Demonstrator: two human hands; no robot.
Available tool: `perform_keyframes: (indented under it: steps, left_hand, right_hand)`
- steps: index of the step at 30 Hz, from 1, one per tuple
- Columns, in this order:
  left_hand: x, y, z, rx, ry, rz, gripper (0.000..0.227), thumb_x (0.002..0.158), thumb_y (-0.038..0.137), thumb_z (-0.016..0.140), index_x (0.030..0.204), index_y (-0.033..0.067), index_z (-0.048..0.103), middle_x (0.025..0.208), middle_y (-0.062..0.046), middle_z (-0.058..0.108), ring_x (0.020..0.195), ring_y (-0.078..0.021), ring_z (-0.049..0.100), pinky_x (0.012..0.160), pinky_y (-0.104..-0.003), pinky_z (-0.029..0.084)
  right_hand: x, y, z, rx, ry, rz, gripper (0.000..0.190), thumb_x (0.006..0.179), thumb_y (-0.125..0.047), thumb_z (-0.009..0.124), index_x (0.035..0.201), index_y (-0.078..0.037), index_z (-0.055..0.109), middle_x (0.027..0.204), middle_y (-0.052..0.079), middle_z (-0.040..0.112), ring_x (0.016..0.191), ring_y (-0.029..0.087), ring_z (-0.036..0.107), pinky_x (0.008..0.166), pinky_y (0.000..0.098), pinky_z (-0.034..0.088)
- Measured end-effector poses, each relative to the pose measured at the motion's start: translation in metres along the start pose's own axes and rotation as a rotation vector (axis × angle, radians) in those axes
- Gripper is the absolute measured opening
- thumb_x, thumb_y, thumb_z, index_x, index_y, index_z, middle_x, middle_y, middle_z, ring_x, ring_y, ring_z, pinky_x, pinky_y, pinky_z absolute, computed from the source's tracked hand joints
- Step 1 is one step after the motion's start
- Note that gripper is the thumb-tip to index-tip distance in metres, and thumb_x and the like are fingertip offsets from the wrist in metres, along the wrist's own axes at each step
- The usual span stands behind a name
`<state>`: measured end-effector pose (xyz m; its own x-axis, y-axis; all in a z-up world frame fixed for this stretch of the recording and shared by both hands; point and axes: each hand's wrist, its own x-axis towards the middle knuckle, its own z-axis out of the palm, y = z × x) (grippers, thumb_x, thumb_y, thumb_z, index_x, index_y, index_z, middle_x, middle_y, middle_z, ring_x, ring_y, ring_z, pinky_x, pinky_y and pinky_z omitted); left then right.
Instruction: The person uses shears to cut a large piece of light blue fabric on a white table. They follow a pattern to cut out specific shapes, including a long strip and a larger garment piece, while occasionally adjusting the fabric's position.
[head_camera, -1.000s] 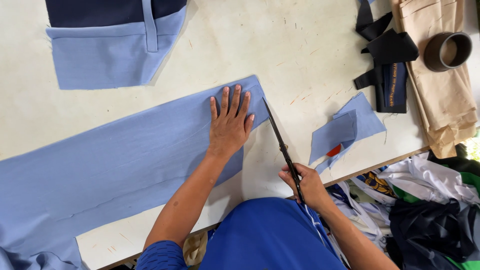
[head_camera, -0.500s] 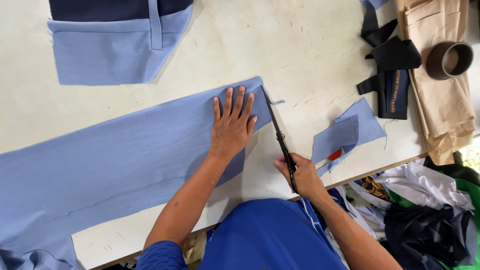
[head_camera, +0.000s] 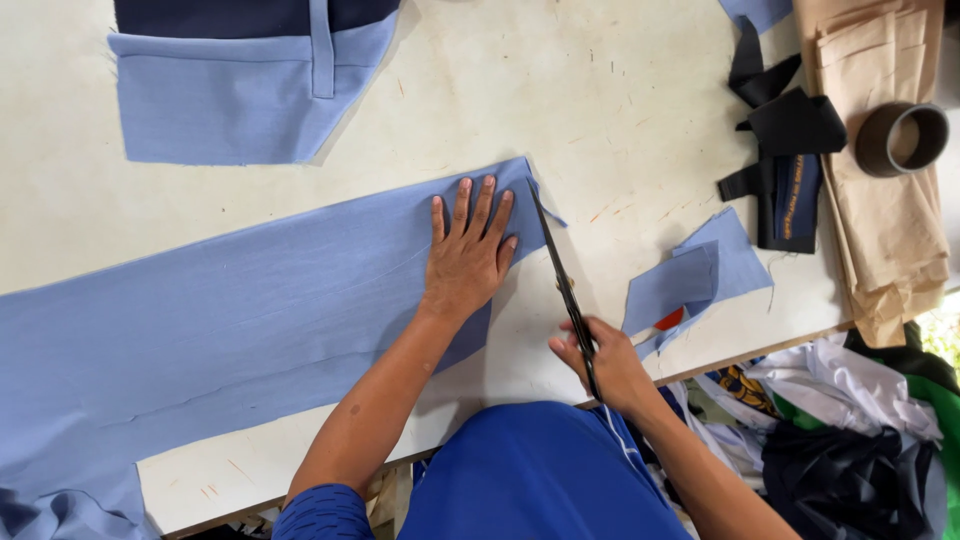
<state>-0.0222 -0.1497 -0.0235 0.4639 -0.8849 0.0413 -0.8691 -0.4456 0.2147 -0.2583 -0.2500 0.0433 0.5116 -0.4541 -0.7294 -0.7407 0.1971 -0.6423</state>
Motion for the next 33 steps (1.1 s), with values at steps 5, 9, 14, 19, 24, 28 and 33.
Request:
perform_keyframes:
  steps: [5, 9, 14, 19, 24, 28, 33]
  left_hand:
    - [-0.001, -0.001, 0.006, 0.044, 0.044, 0.01, 0.062, 0.114, 0.05, 0.038, 0.17, 0.025, 0.032, 0.179, -0.007, 0.02, 0.165, -0.0352, 0.012, 0.129, -0.065, -0.001]
    - [0.001, -0.001, 0.005, 0.055, 0.064, 0.011, 0.063, 0.113, 0.05, 0.039, 0.17, 0.0243, 0.034, 0.179, -0.007, 0.021, 0.165, -0.035, 0.013, 0.129, -0.065, -0.001]
    - [-0.001, -0.001, 0.005, 0.036, 0.03, 0.009, 0.063, 0.114, 0.05, 0.04, 0.171, 0.0246, 0.032, 0.18, -0.007, 0.02, 0.165, -0.0342, 0.01, 0.128, -0.064, -0.004]
    - [0.0, 0.0, 0.005, 0.062, 0.062, 0.02, 0.063, 0.113, 0.05, 0.04, 0.171, 0.0245, 0.031, 0.179, -0.008, 0.021, 0.165, -0.0353, 0.012, 0.129, -0.065, -0.002]
    - [0.002, 0.0, 0.008, 0.007, 0.111, 0.022, 0.064, 0.112, 0.049, 0.045, 0.169, 0.0224, 0.036, 0.178, -0.009, 0.026, 0.165, -0.0368, 0.015, 0.128, -0.066, -0.001]
    - [0.001, 0.029, -0.013, -0.101, 0.362, 0.024, 0.048, 0.109, 0.035, 0.054, 0.153, 0.0154, 0.059, 0.162, -0.012, 0.051, 0.153, -0.0399, 0.041, 0.123, -0.064, 0.021]
    - [-0.01, 0.058, 0.032, -0.115, 0.435, -0.127, 0.036, 0.103, 0.035, 0.058, 0.134, 0.0212, 0.07, 0.134, -0.001, 0.063, 0.119, -0.0267, 0.057, 0.097, -0.047, 0.037]
  right_hand:
    - [0.002, 0.006, -0.008, -0.004, -0.003, 0.034, 0.044, 0.085, -0.03, 0.088, 0.115, -0.001, 0.077, 0.087, 0.015, 0.076, 0.04, 0.024, 0.064, 0.035, 0.0306, 0.048]
    - [0.019, -0.025, -0.006, -0.081, 0.013, -0.032, 0.051, 0.085, -0.039, 0.088, 0.118, -0.002, 0.077, 0.09, 0.014, 0.076, 0.055, 0.023, 0.066, 0.048, 0.0326, 0.05]
    - [0.023, -0.039, -0.006, -0.14, 0.008, -0.032, 0.049, 0.086, -0.045, 0.087, 0.115, -0.006, 0.078, 0.086, 0.009, 0.076, 0.063, 0.021, 0.068, 0.057, 0.0331, 0.052]
    - [0.024, -0.038, -0.013, 0.192, -0.043, -0.044, 0.025, 0.095, -0.016, 0.08, 0.102, 0.007, 0.075, 0.058, 0.015, 0.062, 0.025, 0.02, 0.053, 0.023, 0.0266, 0.041]
    - [0.027, -0.042, -0.063, 0.107, -0.154, -0.05, 0.035, 0.094, -0.014, 0.078, 0.121, 0.007, 0.07, 0.087, 0.021, 0.072, 0.029, 0.021, 0.056, 0.025, 0.03, 0.04]
    - [0.044, -0.043, -0.124, -0.11, -0.191, 0.0, 0.044, 0.085, -0.013, 0.084, 0.121, 0.008, 0.071, 0.051, 0.021, 0.062, 0.028, 0.025, 0.053, 0.027, 0.0293, 0.035]
    - [0.072, -0.075, -0.19, -0.322, -0.238, 0.003, 0.039, 0.081, -0.006, 0.086, 0.115, 0.009, 0.076, 0.056, 0.024, 0.064, 0.03, 0.024, 0.051, 0.029, 0.0302, 0.035]
